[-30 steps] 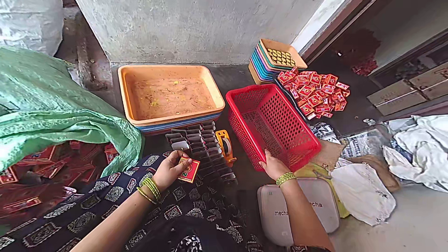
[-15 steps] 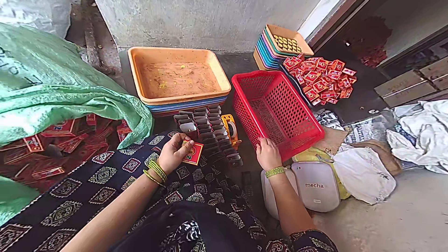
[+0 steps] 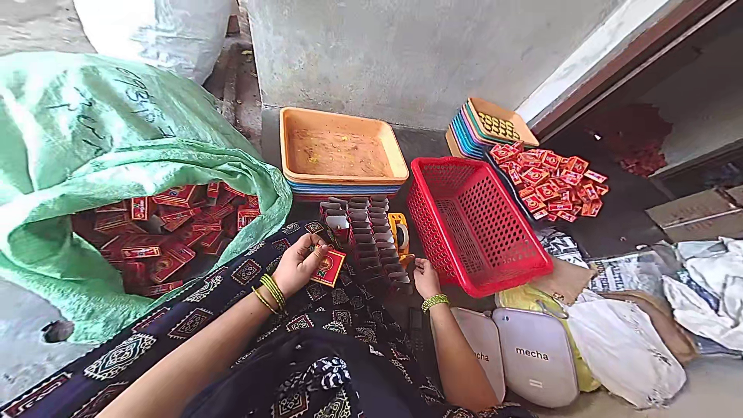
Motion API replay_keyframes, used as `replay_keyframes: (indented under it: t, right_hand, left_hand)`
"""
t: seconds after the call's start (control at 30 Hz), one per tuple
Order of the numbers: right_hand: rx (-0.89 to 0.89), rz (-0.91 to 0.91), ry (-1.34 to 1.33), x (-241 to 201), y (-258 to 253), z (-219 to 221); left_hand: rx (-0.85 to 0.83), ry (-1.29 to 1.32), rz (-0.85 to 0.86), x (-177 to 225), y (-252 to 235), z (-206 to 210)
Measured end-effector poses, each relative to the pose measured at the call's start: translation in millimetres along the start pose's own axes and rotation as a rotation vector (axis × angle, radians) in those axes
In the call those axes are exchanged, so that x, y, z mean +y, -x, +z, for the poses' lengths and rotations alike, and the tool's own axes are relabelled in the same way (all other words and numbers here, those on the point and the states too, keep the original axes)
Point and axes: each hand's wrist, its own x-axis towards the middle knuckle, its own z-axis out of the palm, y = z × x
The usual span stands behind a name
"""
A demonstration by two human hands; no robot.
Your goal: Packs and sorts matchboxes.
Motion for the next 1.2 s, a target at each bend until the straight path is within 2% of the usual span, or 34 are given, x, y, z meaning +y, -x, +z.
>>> replay_keyframes:
  t: [0.1, 0.23, 0.4, 0.7, 0.83, 1.03, 1.2]
  right_hand:
    - [0.042, 0.015, -0.13, 0, -29, 6]
    - [-0.021, 0.013, 0.037, -1, -52, 12]
    - [-0.017, -0.087, 0.298, -3, -42, 12]
    - [0.076, -0.019, 0.392, 7, -25, 10]
    - [0.066, 0.005, 0.309, 15, -44, -3]
    - [0.042, 0.055, -0.074, 26, -68, -15]
    - [0.06, 0.115, -0.059, 16, -76, -20]
  left_hand:
    - [-0.007, 0.011, -0.013, -3, -1, -2]
    - [-0.006, 0.011, -0.011, -9, -1, -5]
    - [0.019, 0.018, -0.035, -17, -1, -7]
    - [0.044, 0.034, -0.044, -22, 7, -12]
    - [0.038, 0.042, -0.045, -25, 8, -13]
    - [0.055, 0.083, -0.031, -26, 12, -17]
    - [0.06, 0.136, -0.046, -26, 15, -16]
